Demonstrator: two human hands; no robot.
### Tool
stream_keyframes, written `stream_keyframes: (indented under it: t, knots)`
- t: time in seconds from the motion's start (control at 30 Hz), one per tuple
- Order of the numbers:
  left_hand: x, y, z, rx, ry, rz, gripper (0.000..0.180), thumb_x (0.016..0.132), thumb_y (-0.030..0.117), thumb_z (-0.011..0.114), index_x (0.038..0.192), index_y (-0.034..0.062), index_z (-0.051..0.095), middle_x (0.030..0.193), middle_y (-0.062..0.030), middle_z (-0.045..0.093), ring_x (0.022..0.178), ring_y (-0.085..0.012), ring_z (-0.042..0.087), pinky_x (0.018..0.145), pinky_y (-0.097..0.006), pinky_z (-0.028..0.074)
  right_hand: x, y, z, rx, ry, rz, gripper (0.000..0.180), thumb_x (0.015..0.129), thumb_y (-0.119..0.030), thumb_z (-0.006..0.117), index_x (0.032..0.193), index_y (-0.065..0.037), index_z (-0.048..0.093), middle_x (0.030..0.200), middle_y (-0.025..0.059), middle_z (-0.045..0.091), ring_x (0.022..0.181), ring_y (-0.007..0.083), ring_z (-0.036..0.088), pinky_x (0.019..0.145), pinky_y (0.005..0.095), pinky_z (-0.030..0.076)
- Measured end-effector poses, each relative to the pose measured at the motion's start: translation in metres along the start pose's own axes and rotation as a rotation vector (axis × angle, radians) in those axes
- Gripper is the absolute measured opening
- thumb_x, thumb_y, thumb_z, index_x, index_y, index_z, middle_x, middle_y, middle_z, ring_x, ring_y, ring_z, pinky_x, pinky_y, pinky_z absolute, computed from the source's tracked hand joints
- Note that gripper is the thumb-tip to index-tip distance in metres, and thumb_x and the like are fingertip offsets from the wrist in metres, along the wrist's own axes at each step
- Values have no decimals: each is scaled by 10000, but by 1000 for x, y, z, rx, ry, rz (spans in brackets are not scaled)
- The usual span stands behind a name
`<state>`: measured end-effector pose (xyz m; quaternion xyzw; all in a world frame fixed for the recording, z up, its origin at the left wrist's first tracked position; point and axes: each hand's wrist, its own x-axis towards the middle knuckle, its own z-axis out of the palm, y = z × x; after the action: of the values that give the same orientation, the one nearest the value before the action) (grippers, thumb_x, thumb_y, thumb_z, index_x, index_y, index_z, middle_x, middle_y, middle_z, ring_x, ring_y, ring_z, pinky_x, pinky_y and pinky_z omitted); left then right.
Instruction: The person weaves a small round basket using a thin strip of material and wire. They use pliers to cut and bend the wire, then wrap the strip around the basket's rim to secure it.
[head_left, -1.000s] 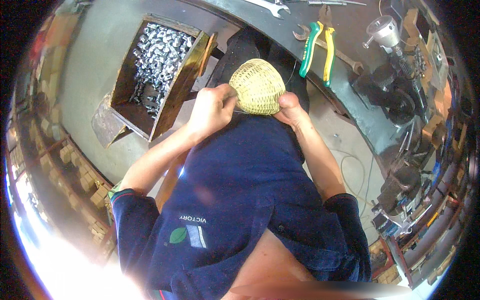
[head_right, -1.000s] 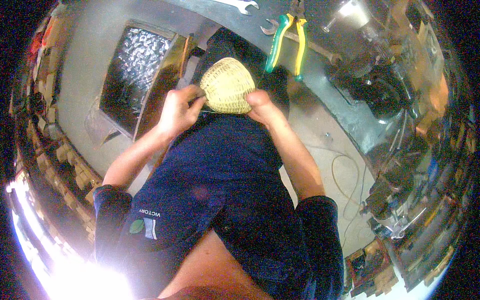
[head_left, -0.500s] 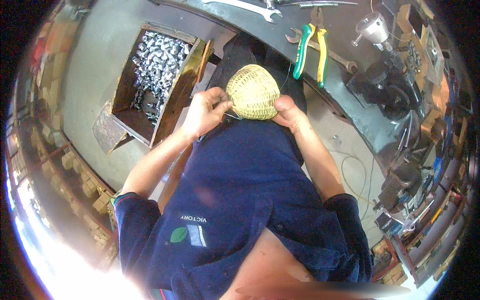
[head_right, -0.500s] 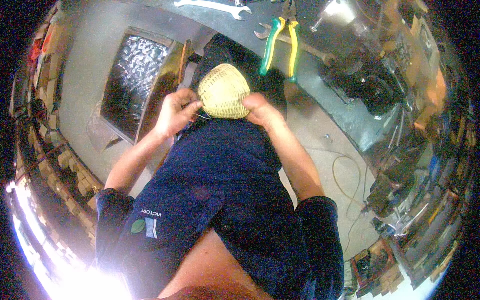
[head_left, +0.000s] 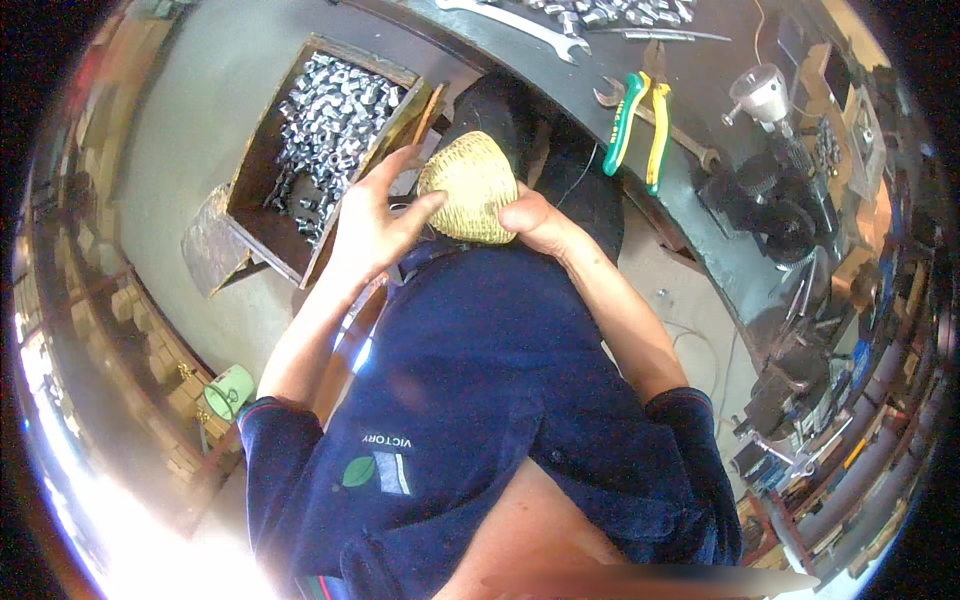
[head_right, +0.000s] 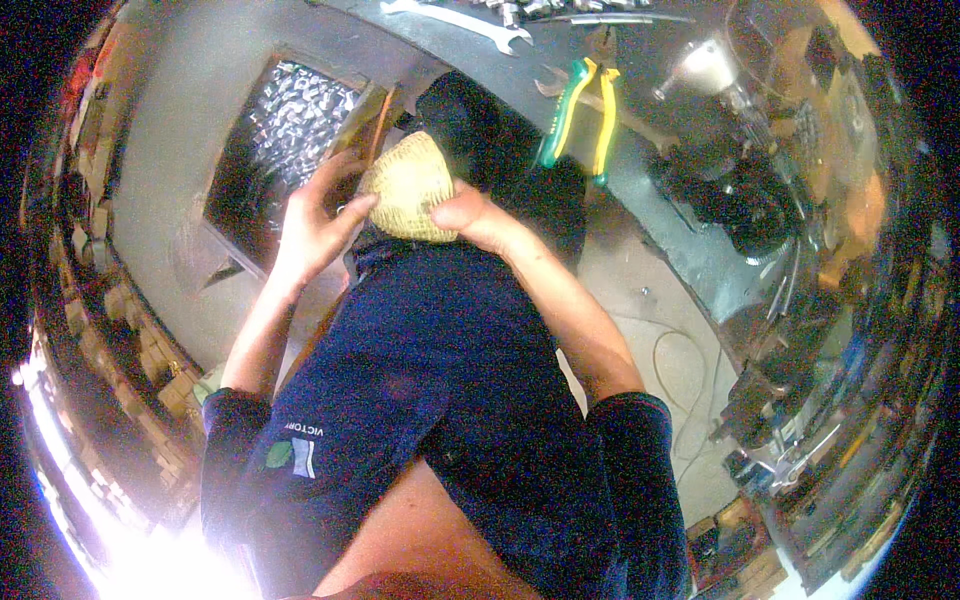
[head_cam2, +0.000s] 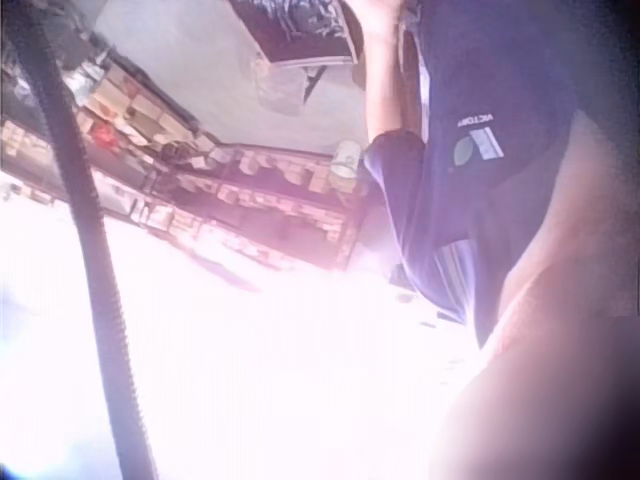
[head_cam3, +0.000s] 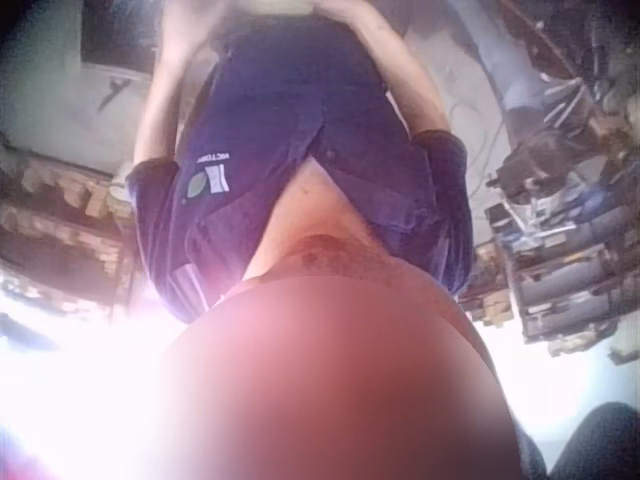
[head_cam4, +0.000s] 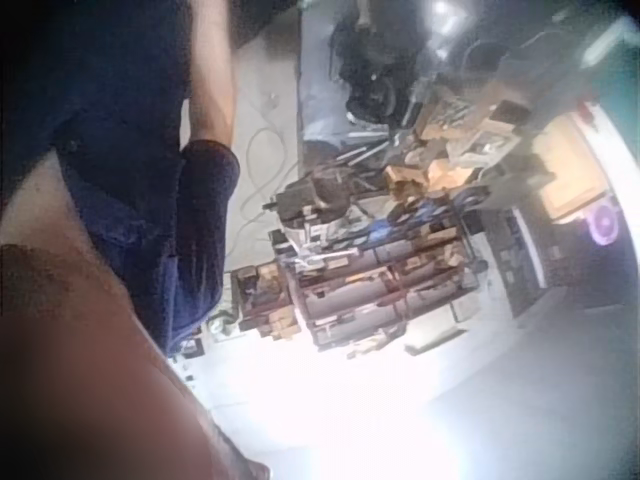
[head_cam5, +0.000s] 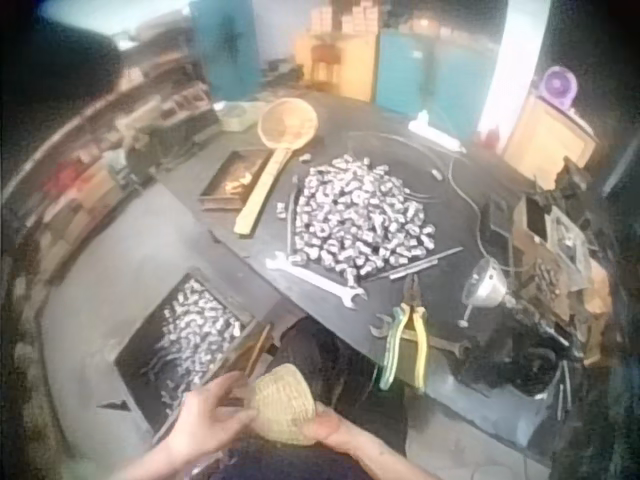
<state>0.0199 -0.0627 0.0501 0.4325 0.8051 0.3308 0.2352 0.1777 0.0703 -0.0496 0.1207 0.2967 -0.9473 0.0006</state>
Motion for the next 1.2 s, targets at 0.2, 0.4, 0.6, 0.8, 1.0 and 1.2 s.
stream_keyframes:
  t: [0.2, 0.4, 0.6, 0.8, 1.0, 1.2]
  knots:
    - [22, 43, 48, 407, -14, 91, 787, 747, 507, 652, 1281, -30, 435, 1207, -283, 511, 1143, -409, 493, 973, -425, 398, -4, -10, -5, -443, 70, 47, 654, 620, -210, 714, 1212, -10, 522, 1192, 72, 570, 1083, 162, 527, 956, 307, 417]
    - [30, 25, 61, 356, -30, 226, 710, 755, 474, 643, 1257, 2, 472, 1223, -270, 492, 1149, -415, 468, 976, -437, 384, -4, -4, -5, -293, 98, 13, 392, 669, -73, 593, 1056, -24, 634, 1031, 51, 647, 956, 122, 581, 877, 292, 459]
    - [31, 27, 37, 337, -37, 155, 662, 757, 359, 665, 1270, -3, 455, 1261, -232, 482, 1164, -376, 472, 987, -411, 379, 22, -1, 1, -640, 54, 11, 400, 717, -134, 625, 1111, -65, 617, 1068, 71, 646, 998, 131, 582, 892, 283, 453]
    - [-51, 24, 19, 180, 150, -41, 677, 713, 146, 731, 1288, -27, 420, 1233, -234, 500, 1114, -336, 527, 942, -376, 426, 21, -21, 35, -680, 38, -246, 404, 695, -77, 584, 1097, -56, 614, 1043, 96, 650, 1001, 130, 584, 895, 276, 447]
    - [-41, 11, 27, 245, 343, 47, 834, 702, 185, 757, 1366, -17, 293, 1304, -259, 418, 1155, -377, 480, 957, -397, 414, 42, -26, 69, -697, 169, -215, 420, 649, -32, 536, 1063, -11, 608, 980, 79, 649, 956, 136, 587, 851, 276, 467]
    - [-16, 14, 6, 518, 408, 142, 930, 686, 410, 739, 1371, -11, 272, 1369, -276, 313, 1268, -429, 321, 1023, -587, 246, 66, -26, 60, -554, 134, -412, 457, 650, -13, 516, 1098, -16, 607, 1031, 66, 648, 964, 144, 588, 855, 268, 467]
